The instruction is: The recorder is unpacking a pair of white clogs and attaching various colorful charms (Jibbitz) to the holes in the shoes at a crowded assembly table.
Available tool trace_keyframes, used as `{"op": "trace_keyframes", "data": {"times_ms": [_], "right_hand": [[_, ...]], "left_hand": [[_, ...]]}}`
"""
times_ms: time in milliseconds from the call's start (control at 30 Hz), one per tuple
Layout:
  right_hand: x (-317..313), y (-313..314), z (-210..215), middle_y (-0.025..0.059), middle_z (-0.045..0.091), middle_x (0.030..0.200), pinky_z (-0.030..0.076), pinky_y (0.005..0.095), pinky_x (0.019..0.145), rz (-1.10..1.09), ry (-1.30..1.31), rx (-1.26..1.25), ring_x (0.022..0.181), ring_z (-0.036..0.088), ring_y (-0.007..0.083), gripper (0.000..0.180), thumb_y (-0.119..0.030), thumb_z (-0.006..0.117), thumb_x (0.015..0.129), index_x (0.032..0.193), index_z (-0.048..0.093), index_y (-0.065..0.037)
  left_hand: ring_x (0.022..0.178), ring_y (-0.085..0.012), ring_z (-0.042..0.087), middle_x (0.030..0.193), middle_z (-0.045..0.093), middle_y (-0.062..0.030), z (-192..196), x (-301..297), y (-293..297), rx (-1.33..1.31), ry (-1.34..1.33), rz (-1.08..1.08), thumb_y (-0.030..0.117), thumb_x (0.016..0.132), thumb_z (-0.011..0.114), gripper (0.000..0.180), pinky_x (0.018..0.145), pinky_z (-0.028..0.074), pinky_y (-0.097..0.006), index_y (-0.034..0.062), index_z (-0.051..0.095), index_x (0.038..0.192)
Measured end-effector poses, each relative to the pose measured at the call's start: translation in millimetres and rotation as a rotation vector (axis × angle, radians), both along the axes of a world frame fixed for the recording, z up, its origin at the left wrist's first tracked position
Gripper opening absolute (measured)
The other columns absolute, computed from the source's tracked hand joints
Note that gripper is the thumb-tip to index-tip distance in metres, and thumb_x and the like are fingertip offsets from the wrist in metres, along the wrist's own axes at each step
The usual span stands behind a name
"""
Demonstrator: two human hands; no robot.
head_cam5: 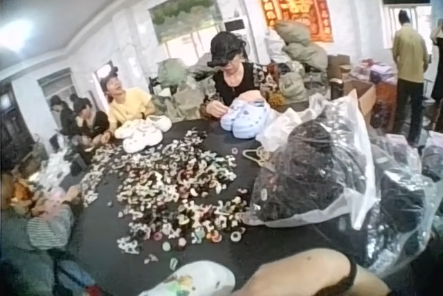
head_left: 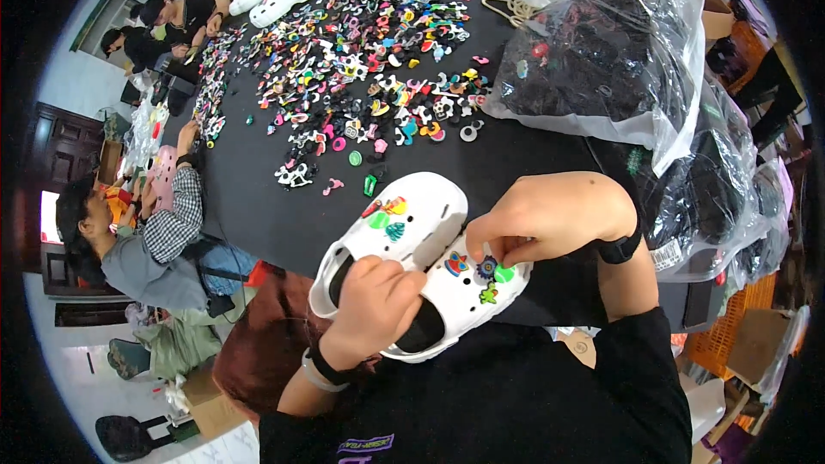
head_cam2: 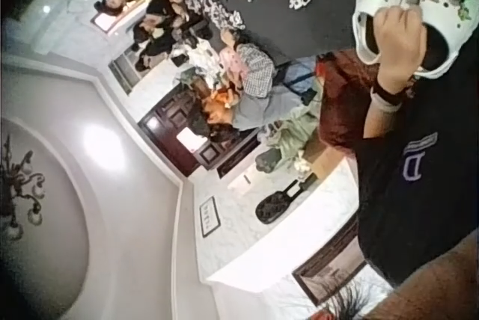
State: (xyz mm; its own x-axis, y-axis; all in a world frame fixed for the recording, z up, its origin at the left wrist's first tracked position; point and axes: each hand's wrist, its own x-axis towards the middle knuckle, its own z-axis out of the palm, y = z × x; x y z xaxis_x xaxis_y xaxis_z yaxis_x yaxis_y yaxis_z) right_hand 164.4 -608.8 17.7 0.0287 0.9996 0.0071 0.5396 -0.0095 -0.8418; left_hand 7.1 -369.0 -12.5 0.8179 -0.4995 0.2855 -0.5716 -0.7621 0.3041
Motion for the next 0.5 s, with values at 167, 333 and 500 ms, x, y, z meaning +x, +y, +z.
{"op": "trace_keyframes", "data": {"times_ms": [167, 333, 500], "right_hand": [[-1.7, 7.1, -11.9, 0.0118, 0.066, 0.075, 0.051, 0.0381, 0.064, 0.007, 0.047, 0.006, 0.074, 0.067, 0.0294, 0.026, -0.002, 0.065, 0.077, 0.102, 0.058, -0.003], [-1.8, 14.6, -14.2, 0.009, 0.066, 0.078, 0.051, 0.0349, 0.063, 0.008, 0.075, 0.02, 0.074, 0.067, 0.0253, 0.021, -0.004, 0.065, 0.08, 0.101, 0.058, -0.005], [-3.5, 16.1, -14.4, 0.011, 0.065, 0.076, 0.049, 0.0371, 0.061, -0.008, 0.08, 0.027, 0.071, 0.066, 0.027, 0.02, -0.004, 0.064, 0.078, 0.097, 0.057, -0.004]], "left_hand": [[0.076, -0.024, 0.058, 0.082, 0.06, -0.007, 6.6, -3.5, -3.4, -0.04, 0.038, 0.022, 0.005, 0.069, 0.071, 0.026, 0.07, 0.043, -0.037, 0.0051, 0.059, 0.092], [0.081, -0.0261, 0.06, 0.085, 0.062, -0.0099, 23.3, -34.8, -7.9, -0.188, 0.263, 0.147, 0.008, 0.077, 0.074, 0.023, 0.072, 0.045, -0.038, 0.0026, 0.06, 0.093], [0.104, -0.0267, 0.059, 0.114, 0.059, -0.0155, 24.1, -38.5, -3.6, -0.413, 0.719, 0.063, 0.009, 0.09, 0.065, 0.042, 0.091, 0.046, -0.036, -0.0035, 0.049, 0.127]]}}
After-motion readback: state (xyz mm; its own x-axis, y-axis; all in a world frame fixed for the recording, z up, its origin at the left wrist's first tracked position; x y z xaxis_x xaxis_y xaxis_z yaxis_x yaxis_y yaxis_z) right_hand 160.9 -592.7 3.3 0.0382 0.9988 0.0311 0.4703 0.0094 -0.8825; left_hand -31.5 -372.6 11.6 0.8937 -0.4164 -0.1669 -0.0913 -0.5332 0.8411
